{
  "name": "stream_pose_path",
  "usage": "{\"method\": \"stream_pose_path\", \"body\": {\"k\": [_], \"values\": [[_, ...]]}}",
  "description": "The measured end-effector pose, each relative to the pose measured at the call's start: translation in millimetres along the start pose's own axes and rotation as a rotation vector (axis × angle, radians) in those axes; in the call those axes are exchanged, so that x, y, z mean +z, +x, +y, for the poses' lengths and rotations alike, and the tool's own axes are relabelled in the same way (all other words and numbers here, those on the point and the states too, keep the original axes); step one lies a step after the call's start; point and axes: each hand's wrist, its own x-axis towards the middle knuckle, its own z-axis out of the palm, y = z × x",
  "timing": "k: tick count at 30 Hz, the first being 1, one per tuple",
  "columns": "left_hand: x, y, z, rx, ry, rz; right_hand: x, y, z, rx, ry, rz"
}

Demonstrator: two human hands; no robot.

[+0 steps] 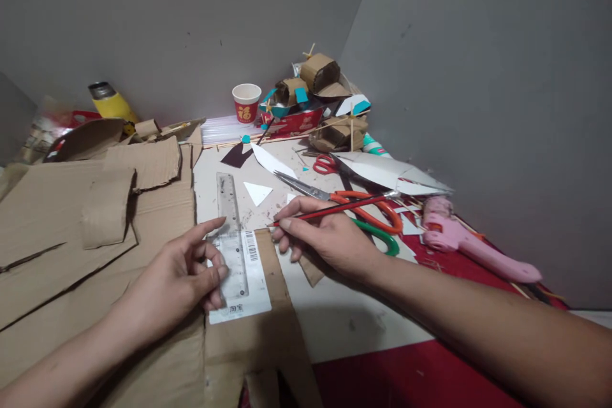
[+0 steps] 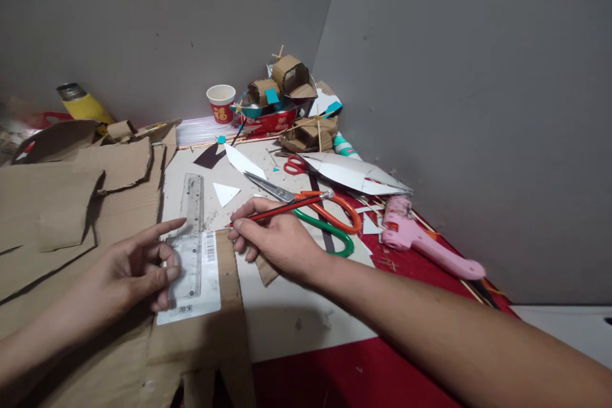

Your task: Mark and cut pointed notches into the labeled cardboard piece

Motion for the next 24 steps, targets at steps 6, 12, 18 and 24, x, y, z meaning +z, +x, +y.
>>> {"method": "stream_pose_path", "body": {"k": [6,12,18,24], "values": [[4.5,-3.1,9.1,-0.047,-0.004,0.038,-1.7,0.3,2.0,0.0,0.014,-0.016],[5.3,-1.3,7.5,-0.053,0.019,0.048,-1.0,0.8,0.9,0.005,-0.007,-0.004],[5.3,0.1,5.7,-0.041,0.049,0.052,-1.1,0.8,1.2,0.011,-0.014,0.002],[3.2,-1.0,5.1,-0.032,0.068,0.034,-0.7,0.4,0.7,0.037,-0.023,0.009]]}}
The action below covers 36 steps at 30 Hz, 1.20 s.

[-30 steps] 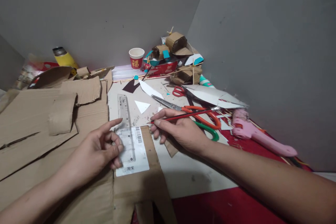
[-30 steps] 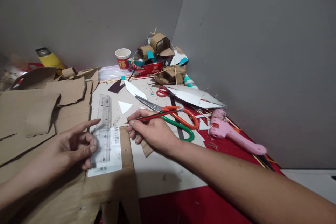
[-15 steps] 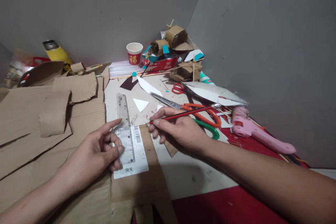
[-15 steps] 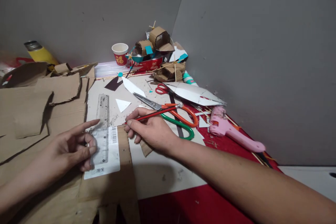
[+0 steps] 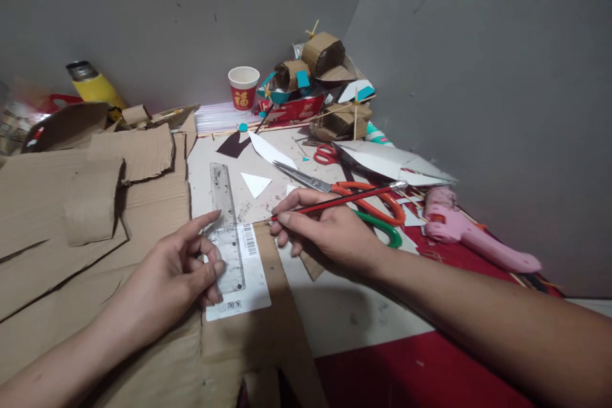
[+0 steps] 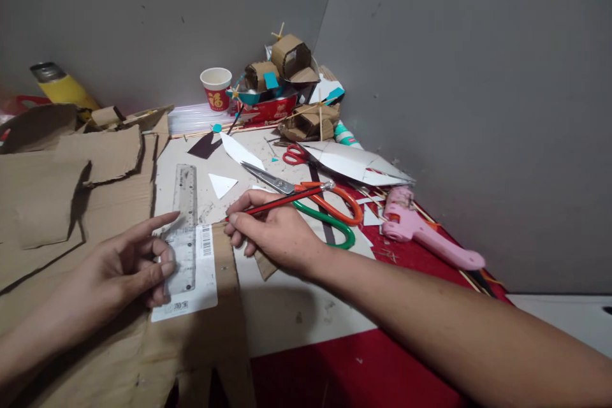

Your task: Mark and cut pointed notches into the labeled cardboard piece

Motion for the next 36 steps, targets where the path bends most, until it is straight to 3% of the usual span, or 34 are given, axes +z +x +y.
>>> {"method": "stream_pose_path", "body": {"k": [24,36], "values": [[-2.9,-3,6,-0.009,0.072,-0.047,2,-2,-3,0.009,-0.042,-0.006],[-5.4,-1,-4,0.017,0.017,-0.074,2,1,0,-0.003,-0.047,-0.033]]}}
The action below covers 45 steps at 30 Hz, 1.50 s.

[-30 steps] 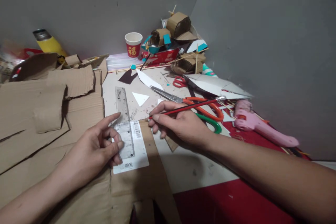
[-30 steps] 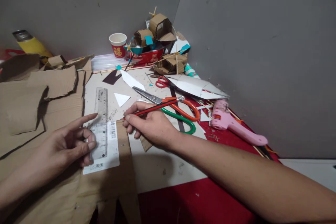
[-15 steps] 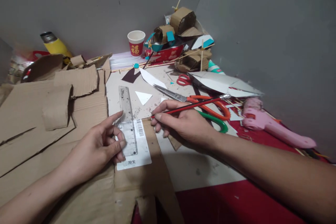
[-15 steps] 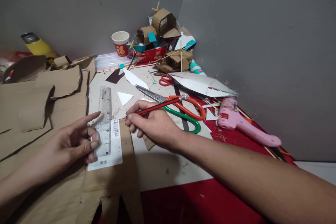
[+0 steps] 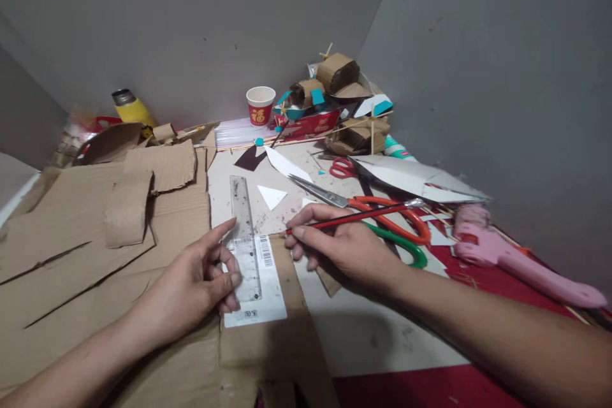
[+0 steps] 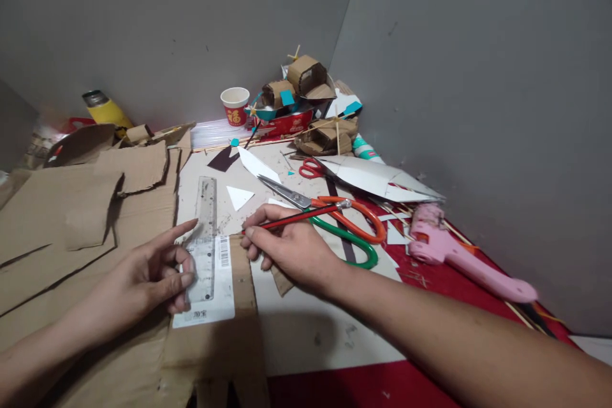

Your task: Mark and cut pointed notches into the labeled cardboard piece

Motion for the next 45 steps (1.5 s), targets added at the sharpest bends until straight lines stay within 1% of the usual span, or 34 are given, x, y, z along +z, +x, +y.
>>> {"method": "stream_pose_path", "body": {"k": [7,12,30,39,45], "values": [[-1.0,0.9,-2.2,-0.003,-0.009,-0.004,-0.1,0.3,3.3,-0.061,0.005,-0.012],[0.9,0.4,0.7,-0.005,-0.014,0.011,0.3,1.0,3.5,-0.044,-0.006,-0.014],[2.3,2.4,-1.3,-0.003,-0.041,0.051,-1.6,1.5,8.2,-0.037,-0.006,-0.021],[4.2,2.5,-0.7,-0.036,-0.06,0.064,-1.8,2.1,6.2,-0.028,-0.014,-0.024],[4.3,4.7,1.8,-0.031,-0.035,0.08,-1.6,1.7,5.4,-0.016,0.004,-0.023]]}}
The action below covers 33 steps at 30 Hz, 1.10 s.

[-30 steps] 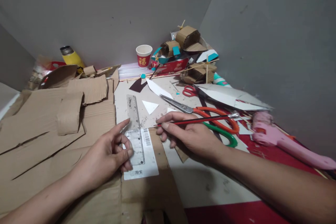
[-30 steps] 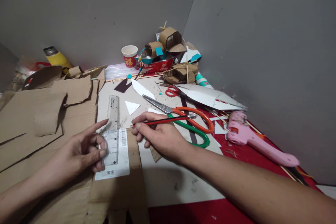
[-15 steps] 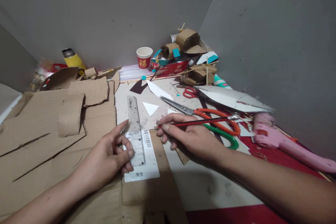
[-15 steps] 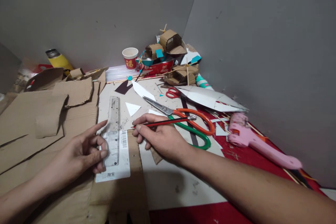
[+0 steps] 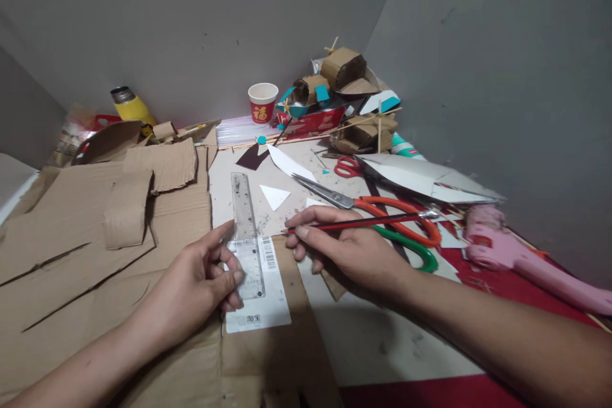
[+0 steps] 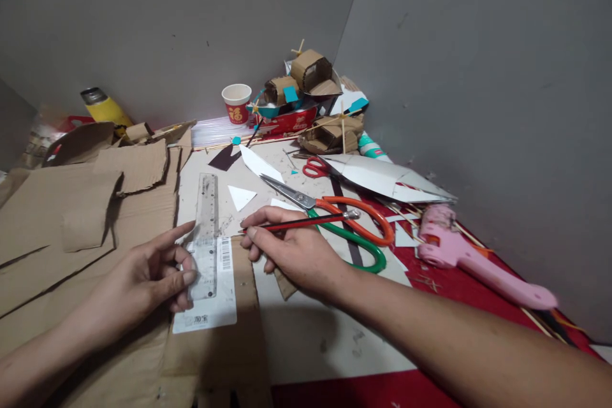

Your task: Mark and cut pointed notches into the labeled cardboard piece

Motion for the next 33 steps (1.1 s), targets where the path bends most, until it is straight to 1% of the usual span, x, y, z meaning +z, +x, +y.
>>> {"method": "stream_pose_path", "body": {"k": [12,23,33], "values": [[-0.3,-0.1,0.8,-0.008,-0.004,-0.003,0.2,-1.4,-1.2,0.002,-0.004,0.007],[-0.9,1.3,3.1,-0.007,0.026,0.024,1.0,-0.6,-3.6,0.015,-0.006,0.023],[-2.7,3.8,3.4,-0.004,0.06,0.017,1.4,-1.0,-4.6,0.041,-0.01,0.028]]}}
